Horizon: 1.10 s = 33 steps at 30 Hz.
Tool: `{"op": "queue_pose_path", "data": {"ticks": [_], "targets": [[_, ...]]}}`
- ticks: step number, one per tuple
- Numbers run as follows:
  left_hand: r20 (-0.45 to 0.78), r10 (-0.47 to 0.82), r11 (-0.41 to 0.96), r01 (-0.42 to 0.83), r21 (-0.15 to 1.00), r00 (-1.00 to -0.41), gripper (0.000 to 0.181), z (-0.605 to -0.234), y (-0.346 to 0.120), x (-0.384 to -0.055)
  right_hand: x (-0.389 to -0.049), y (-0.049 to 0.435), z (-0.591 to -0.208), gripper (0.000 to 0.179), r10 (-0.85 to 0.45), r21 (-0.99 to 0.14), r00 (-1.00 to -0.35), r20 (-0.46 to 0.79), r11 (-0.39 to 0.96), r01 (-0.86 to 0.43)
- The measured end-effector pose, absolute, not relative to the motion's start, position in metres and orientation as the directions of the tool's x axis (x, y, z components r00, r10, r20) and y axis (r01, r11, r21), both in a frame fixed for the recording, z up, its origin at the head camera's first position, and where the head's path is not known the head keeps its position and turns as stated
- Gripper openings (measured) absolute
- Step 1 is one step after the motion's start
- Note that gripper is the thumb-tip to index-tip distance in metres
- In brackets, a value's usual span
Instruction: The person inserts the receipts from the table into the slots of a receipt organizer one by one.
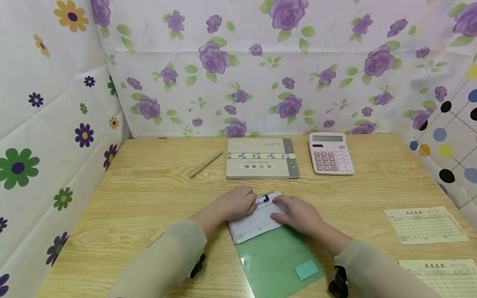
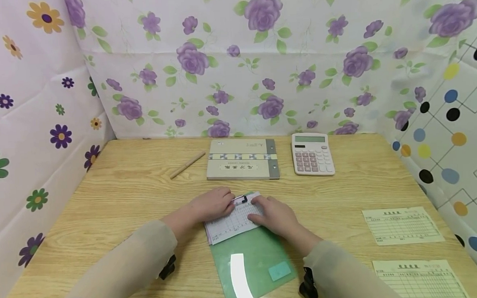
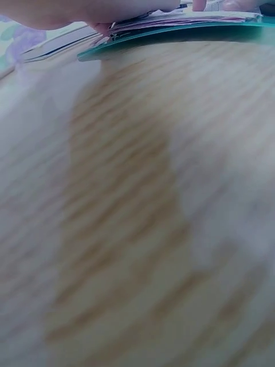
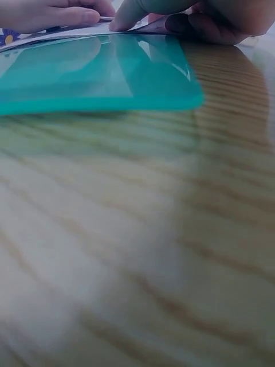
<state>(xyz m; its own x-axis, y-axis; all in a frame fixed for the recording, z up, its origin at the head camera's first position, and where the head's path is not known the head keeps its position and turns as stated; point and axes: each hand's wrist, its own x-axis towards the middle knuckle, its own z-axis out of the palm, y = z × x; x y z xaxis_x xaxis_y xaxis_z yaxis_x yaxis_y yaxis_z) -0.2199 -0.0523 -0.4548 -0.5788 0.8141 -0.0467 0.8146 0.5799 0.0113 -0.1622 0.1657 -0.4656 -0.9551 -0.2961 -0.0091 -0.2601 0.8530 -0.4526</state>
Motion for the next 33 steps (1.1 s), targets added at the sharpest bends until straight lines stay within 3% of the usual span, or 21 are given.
{"op": "queue_pose_path", "data": {"ticks": [8, 15, 27, 33], "targets": [[-0.046, 0.818, 0.573, 0.819, -0.022, -0.573, 0.03, -0.457, -0.051, -0.221, -0.162, 0.165, -0.464, 0.044, -0.288, -0.45, -0.958, 0.0, 0.855, -0.257], [0.008, 0.837, 0.547, 0.834, -0.077, -0.548, 0.03, -0.463, -0.053, -0.221, -0.162, 0.182, -0.46, 0.047, -0.295, -0.601, -0.955, -0.031, 0.769, -0.218], [0.027, 0.828, 0.56, 0.826, -0.065, -0.559, 0.029, -0.469, -0.058, -0.219, -0.156, 0.285, -0.449, 0.05, -0.194, -0.611, -0.981, -0.031, 0.78, -0.135], [0.067, 0.844, 0.537, 0.841, -0.074, -0.533, 0.029, -0.47, -0.058, -0.219, -0.144, 0.34, -0.448, 0.059, -0.133, -0.557, -0.989, -0.06, 0.827, -0.078]]}}
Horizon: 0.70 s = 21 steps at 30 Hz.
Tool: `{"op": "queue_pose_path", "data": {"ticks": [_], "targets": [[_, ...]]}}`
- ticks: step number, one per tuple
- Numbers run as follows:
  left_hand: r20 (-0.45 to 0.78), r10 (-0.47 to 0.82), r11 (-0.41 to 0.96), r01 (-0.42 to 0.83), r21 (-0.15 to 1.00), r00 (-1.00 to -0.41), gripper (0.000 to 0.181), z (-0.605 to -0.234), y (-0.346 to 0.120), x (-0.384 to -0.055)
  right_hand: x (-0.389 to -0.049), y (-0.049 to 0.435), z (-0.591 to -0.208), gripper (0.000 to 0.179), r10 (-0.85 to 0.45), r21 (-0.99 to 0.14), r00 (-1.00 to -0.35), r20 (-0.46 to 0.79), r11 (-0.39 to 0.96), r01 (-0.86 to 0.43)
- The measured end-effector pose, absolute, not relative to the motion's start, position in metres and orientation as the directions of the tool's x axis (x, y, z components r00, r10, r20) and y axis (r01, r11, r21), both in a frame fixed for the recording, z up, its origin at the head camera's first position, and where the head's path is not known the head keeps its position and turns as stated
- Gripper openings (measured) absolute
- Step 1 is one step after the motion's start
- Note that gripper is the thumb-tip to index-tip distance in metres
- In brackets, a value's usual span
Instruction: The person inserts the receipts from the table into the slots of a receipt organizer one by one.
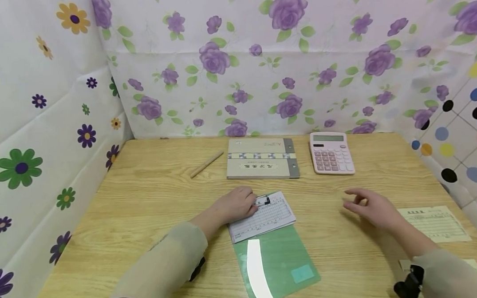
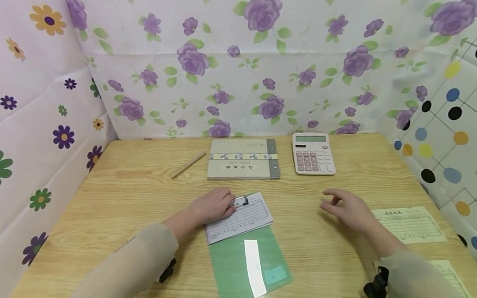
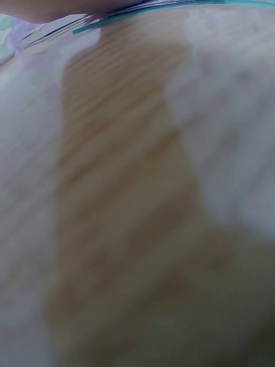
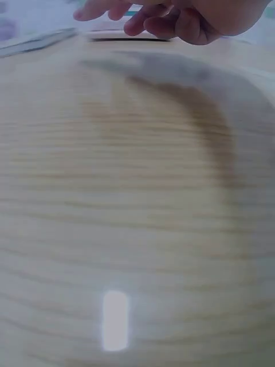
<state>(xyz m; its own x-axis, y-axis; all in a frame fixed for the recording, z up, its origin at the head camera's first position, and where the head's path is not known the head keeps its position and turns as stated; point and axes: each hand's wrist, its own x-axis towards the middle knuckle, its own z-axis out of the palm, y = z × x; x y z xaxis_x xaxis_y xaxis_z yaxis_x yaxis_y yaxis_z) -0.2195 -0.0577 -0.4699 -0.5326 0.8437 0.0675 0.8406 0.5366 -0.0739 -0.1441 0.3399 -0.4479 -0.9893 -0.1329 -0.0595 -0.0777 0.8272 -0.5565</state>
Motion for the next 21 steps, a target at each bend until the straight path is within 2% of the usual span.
{"op": "queue_pose_path", "data": {"ticks": [10, 21], "targets": [[0.065, 0.836, 0.548, 0.833, -0.077, -0.544, 0.03, -0.47, -0.058, -0.219, -0.126, 0.413, -0.451, 0.068, -0.041, -0.433, -0.995, -0.091, 0.901, 0.002], [0.039, 0.829, 0.559, 0.826, -0.075, -0.557, 0.031, -0.469, -0.057, -0.217, -0.115, 0.474, -0.471, 0.081, 0.056, -0.367, -0.99, -0.126, 0.925, 0.099]]}}
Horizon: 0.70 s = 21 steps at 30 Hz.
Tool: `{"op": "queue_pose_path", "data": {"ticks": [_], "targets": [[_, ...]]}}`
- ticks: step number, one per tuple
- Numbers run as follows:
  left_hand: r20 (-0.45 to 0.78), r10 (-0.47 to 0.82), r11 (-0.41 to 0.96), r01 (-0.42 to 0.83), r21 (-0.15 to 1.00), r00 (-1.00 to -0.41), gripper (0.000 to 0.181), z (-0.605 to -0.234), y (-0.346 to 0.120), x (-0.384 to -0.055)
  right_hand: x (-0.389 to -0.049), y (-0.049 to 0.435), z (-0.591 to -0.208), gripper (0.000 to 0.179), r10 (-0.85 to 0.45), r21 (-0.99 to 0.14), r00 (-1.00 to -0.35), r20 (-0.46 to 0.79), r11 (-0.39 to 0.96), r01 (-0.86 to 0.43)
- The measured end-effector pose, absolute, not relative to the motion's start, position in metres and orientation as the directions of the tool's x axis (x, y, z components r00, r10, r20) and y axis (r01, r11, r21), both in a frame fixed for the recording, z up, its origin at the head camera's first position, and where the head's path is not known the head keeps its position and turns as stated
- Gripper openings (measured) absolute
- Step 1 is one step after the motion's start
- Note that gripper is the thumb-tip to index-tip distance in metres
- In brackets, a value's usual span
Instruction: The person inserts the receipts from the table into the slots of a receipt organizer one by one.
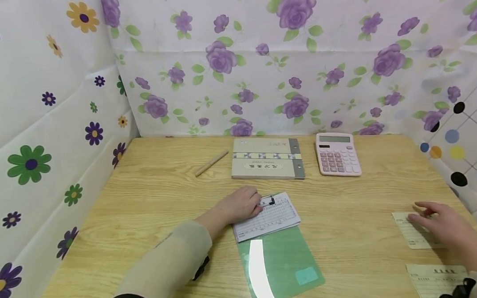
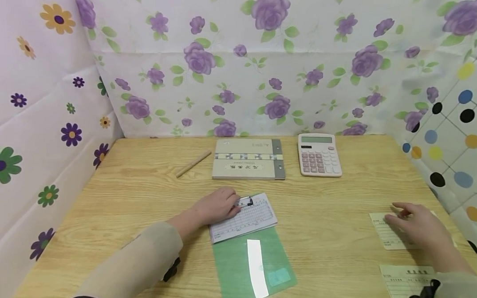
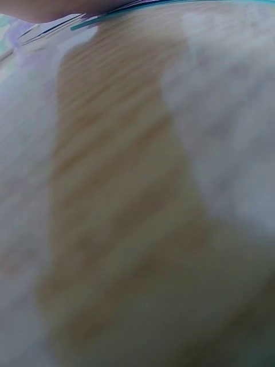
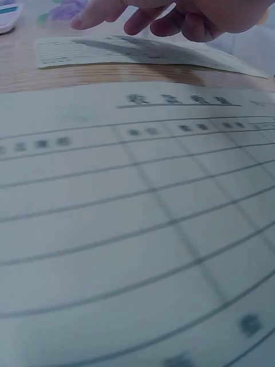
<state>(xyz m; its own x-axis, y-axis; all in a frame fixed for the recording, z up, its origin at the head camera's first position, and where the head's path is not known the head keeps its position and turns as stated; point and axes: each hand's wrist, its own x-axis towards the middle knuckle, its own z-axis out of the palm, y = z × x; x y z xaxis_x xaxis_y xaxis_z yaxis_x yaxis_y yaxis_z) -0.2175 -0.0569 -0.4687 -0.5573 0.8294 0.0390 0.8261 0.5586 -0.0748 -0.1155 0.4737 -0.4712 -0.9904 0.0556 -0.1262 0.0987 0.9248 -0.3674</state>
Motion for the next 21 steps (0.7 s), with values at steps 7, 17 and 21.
{"op": "queue_pose_path", "data": {"ticks": [7, 17, 21], "targets": [[0.059, 0.836, 0.548, 0.831, -0.096, -0.545, 0.031, -0.472, -0.058, -0.217, -0.109, 0.504, -0.482, 0.083, 0.175, -0.334, -0.981, -0.082, 0.923, 0.193], [0.052, 0.832, 0.555, 0.827, -0.085, -0.553, 0.032, -0.47, -0.058, -0.217, -0.103, 0.524, -0.493, 0.09, 0.343, -0.165, -0.932, -0.119, 0.919, 0.359], [0.048, 0.83, 0.558, 0.826, -0.079, -0.556, 0.032, -0.471, -0.058, -0.218, -0.106, 0.52, -0.49, 0.088, 0.282, -0.141, -0.956, -0.082, 0.946, 0.292]]}}
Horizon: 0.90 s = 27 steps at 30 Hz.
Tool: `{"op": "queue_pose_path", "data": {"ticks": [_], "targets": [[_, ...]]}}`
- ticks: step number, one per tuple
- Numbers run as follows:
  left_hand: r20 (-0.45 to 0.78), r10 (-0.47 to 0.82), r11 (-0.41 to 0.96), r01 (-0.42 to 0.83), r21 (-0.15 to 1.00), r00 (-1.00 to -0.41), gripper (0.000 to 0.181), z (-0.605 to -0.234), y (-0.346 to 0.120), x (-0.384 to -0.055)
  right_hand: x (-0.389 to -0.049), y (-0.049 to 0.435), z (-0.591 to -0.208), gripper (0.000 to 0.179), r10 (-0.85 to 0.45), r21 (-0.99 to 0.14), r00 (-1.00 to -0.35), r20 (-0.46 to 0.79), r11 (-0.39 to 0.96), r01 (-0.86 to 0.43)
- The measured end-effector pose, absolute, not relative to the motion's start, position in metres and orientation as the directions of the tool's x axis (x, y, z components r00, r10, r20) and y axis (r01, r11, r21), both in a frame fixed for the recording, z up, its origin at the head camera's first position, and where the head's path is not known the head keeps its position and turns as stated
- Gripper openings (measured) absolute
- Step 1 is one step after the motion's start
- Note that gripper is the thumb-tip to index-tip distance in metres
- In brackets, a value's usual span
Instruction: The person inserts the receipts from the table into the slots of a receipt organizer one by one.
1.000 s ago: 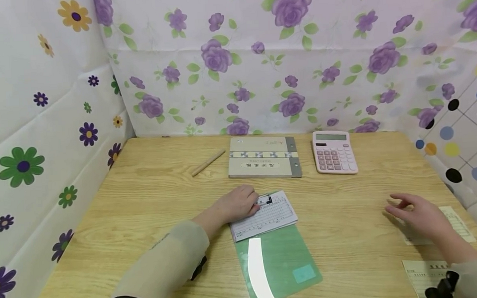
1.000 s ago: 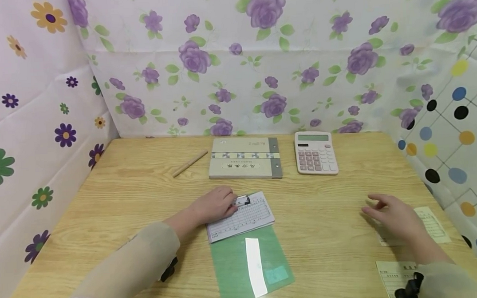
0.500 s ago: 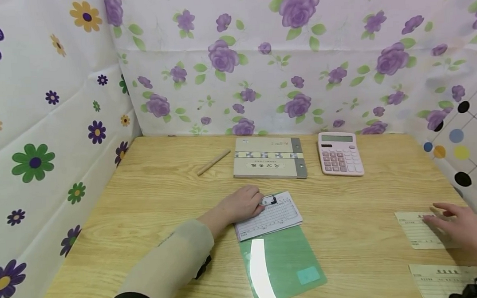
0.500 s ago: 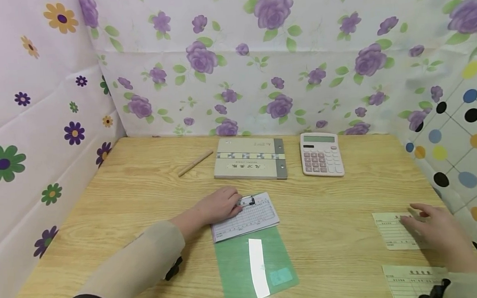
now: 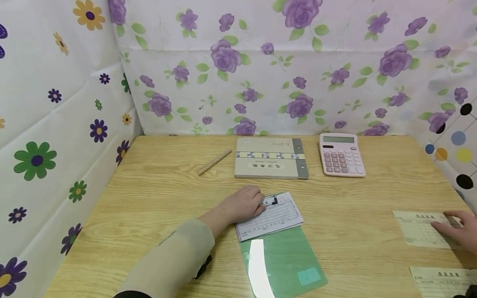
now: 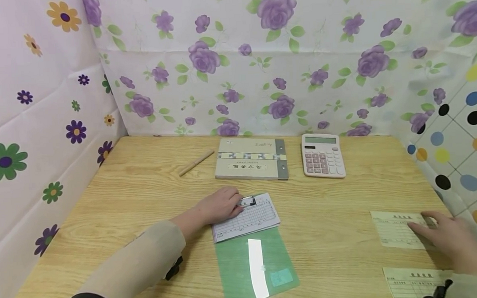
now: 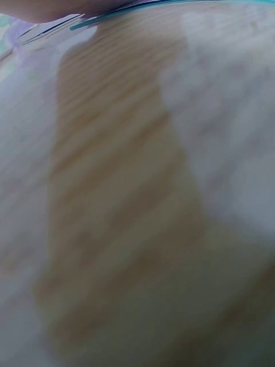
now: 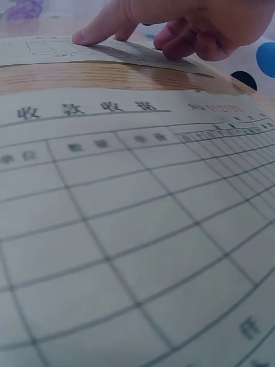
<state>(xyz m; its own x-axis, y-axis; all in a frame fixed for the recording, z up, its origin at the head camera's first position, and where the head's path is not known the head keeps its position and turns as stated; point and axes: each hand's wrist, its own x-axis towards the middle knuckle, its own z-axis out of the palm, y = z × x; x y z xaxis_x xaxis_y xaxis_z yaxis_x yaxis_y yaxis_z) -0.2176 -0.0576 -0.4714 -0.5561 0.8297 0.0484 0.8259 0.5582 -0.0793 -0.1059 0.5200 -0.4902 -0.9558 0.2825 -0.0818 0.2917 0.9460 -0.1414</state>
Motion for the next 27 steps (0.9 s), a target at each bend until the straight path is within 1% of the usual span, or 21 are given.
{"op": "queue_pose_path", "data": {"ticks": [3, 11, 20, 24, 27], "targets": [[0.049, 0.829, 0.559, 0.825, -0.081, -0.557, 0.033, -0.472, -0.058, -0.218, -0.109, 0.513, -0.487, 0.088, 0.259, -0.125, -0.964, -0.066, 0.956, 0.266], [0.058, 0.835, 0.549, 0.829, -0.102, -0.546, 0.033, -0.473, -0.058, -0.218, -0.115, 0.491, -0.478, 0.082, 0.179, -0.197, -0.983, -0.045, 0.963, 0.184], [0.072, 0.838, 0.546, 0.831, -0.109, -0.541, 0.036, -0.471, -0.056, -0.218, -0.122, 0.463, -0.471, 0.082, 0.162, -0.312, -0.978, -0.132, 0.93, 0.196], [0.049, 0.823, 0.568, 0.819, -0.088, -0.566, 0.038, -0.471, -0.057, -0.217, -0.127, 0.452, -0.471, 0.084, 0.148, -0.361, -0.975, -0.166, 0.911, 0.2], [0.044, 0.818, 0.575, 0.815, -0.074, -0.573, 0.037, -0.471, -0.054, -0.218, -0.129, 0.446, -0.469, 0.086, 0.149, -0.374, -0.973, -0.175, 0.904, 0.206]]}}
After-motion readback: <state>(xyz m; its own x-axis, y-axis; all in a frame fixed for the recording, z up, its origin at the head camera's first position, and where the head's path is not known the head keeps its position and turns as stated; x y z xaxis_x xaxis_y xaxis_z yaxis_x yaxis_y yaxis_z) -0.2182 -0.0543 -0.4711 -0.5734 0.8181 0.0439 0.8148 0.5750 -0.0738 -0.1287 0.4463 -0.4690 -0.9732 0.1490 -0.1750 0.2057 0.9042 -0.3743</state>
